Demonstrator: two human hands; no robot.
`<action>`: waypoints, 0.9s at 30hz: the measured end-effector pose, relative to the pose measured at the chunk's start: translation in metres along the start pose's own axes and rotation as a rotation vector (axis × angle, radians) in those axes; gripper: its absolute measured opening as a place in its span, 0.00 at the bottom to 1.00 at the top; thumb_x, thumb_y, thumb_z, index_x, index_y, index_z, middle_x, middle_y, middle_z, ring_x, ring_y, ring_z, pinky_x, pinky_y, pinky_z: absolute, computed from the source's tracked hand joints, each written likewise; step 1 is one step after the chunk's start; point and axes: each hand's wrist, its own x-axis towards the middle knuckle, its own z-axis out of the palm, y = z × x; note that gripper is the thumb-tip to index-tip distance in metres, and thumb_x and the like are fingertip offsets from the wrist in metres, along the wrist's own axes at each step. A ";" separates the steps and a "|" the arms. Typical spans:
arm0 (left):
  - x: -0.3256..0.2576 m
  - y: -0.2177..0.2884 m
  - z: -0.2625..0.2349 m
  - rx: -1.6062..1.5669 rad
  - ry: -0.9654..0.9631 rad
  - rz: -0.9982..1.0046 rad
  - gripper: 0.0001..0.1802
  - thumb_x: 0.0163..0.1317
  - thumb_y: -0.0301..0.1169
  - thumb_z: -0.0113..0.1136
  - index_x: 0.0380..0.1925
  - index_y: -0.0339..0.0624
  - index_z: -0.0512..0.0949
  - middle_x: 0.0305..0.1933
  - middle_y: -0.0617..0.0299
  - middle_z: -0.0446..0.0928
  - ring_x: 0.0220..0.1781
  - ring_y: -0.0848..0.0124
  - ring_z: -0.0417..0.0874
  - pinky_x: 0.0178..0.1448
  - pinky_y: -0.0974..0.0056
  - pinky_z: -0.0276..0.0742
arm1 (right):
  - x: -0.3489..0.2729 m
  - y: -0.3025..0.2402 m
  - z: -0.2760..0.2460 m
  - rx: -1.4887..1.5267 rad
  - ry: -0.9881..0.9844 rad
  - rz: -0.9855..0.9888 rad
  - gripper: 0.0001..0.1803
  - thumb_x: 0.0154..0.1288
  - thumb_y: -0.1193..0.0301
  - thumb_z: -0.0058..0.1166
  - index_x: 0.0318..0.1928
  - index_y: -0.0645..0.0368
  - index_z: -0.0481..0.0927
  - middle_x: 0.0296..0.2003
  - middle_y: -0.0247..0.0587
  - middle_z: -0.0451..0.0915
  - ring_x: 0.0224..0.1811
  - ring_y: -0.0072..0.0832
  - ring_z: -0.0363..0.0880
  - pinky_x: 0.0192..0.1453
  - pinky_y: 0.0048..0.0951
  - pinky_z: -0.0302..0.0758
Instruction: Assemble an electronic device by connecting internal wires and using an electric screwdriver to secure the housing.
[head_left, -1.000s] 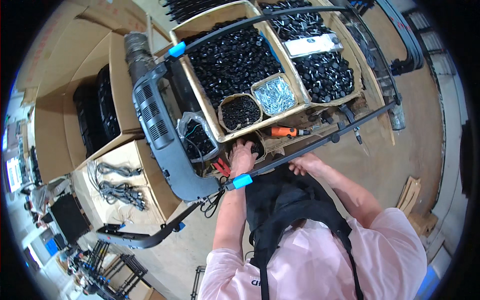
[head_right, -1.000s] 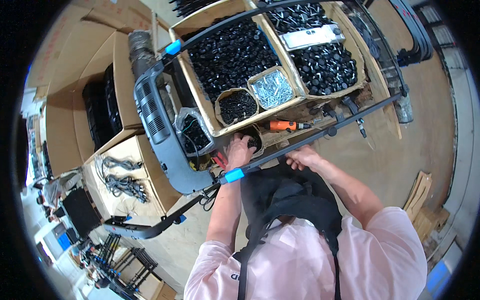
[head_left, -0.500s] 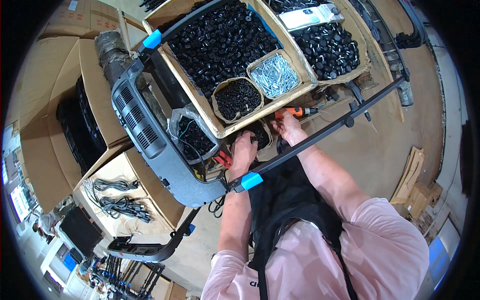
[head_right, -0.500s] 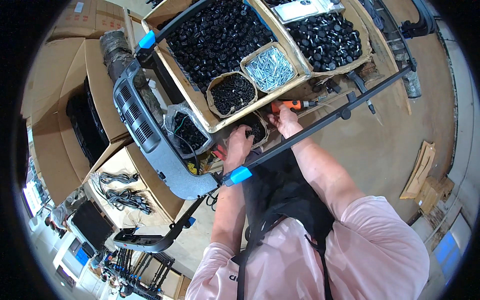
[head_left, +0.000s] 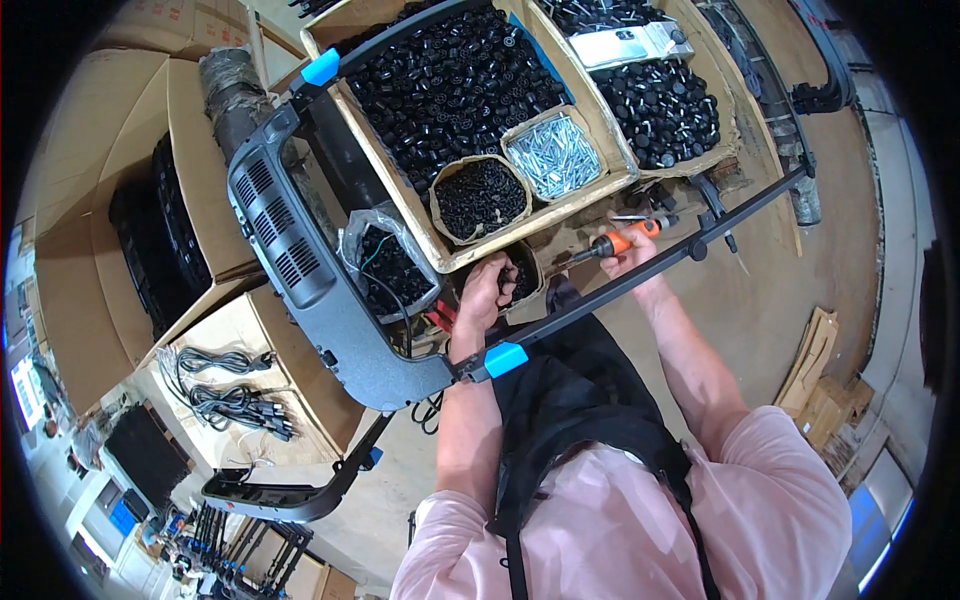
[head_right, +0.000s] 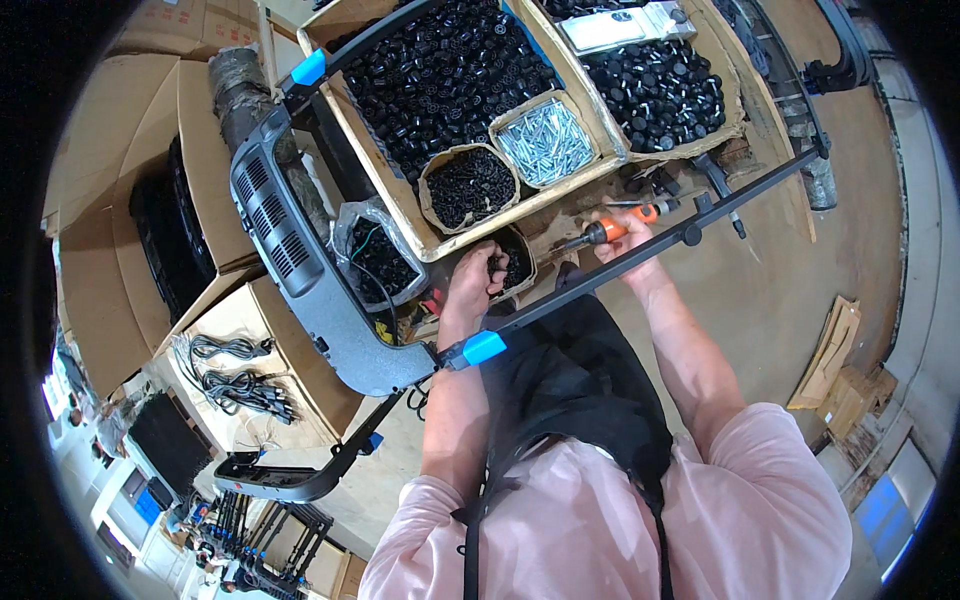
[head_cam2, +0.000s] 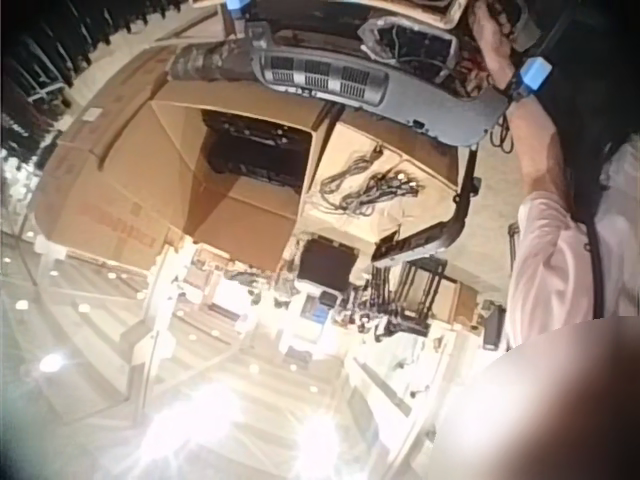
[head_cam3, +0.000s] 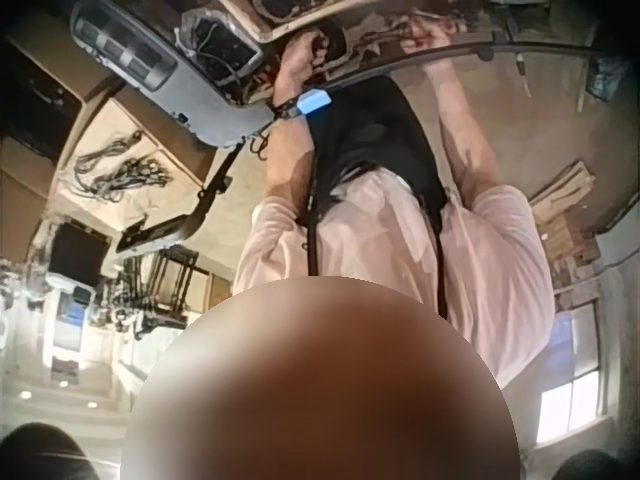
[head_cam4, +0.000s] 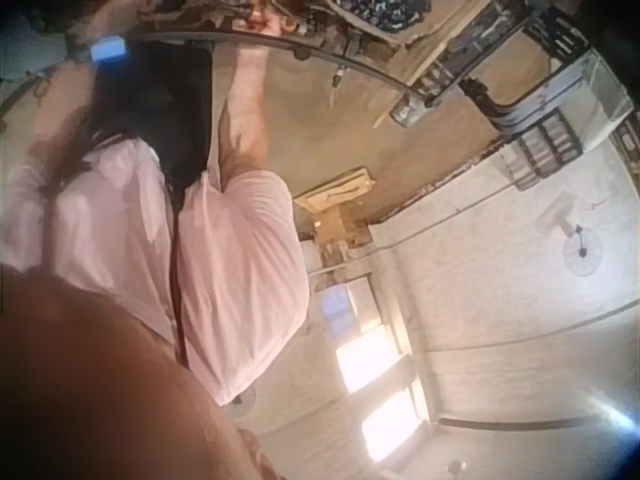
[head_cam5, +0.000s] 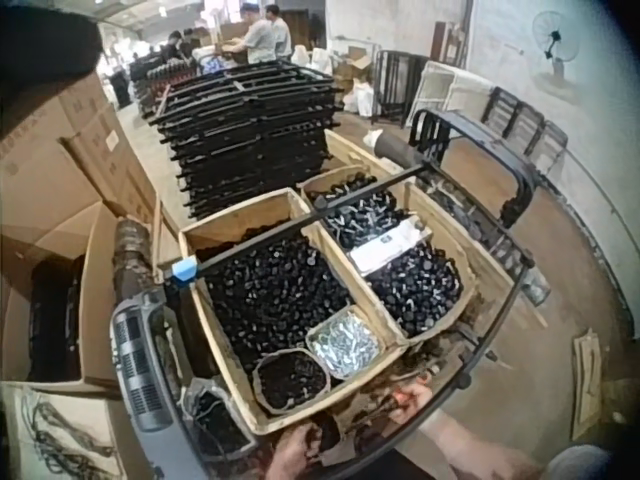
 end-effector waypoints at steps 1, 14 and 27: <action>0.000 0.003 -0.001 0.004 0.034 -0.013 0.14 0.79 0.45 0.58 0.45 0.46 0.76 0.33 0.63 0.74 0.26 0.76 0.69 0.25 0.72 0.60 | -0.010 0.005 -0.002 -0.001 -0.049 0.019 0.21 0.71 0.65 0.59 0.62 0.46 0.78 0.45 0.39 0.86 0.39 0.33 0.85 0.32 0.33 0.80; -0.004 0.000 -0.014 -0.622 -0.397 -0.053 0.16 0.85 0.46 0.49 0.49 0.46 0.75 0.31 0.66 0.68 0.23 0.76 0.65 0.22 0.72 0.60 | -0.122 0.047 -0.036 -0.229 0.067 0.085 0.36 0.74 0.68 0.61 0.78 0.50 0.61 0.64 0.43 0.79 0.65 0.40 0.80 0.56 0.42 0.85; -0.071 -0.027 0.016 -0.221 -0.104 0.248 0.18 0.82 0.46 0.55 0.57 0.45 0.81 0.43 0.65 0.84 0.41 0.73 0.84 0.45 0.67 0.84 | -0.275 -0.054 0.115 -1.425 -0.749 -0.841 0.35 0.61 0.74 0.76 0.67 0.62 0.75 0.59 0.45 0.86 0.60 0.33 0.85 0.70 0.38 0.79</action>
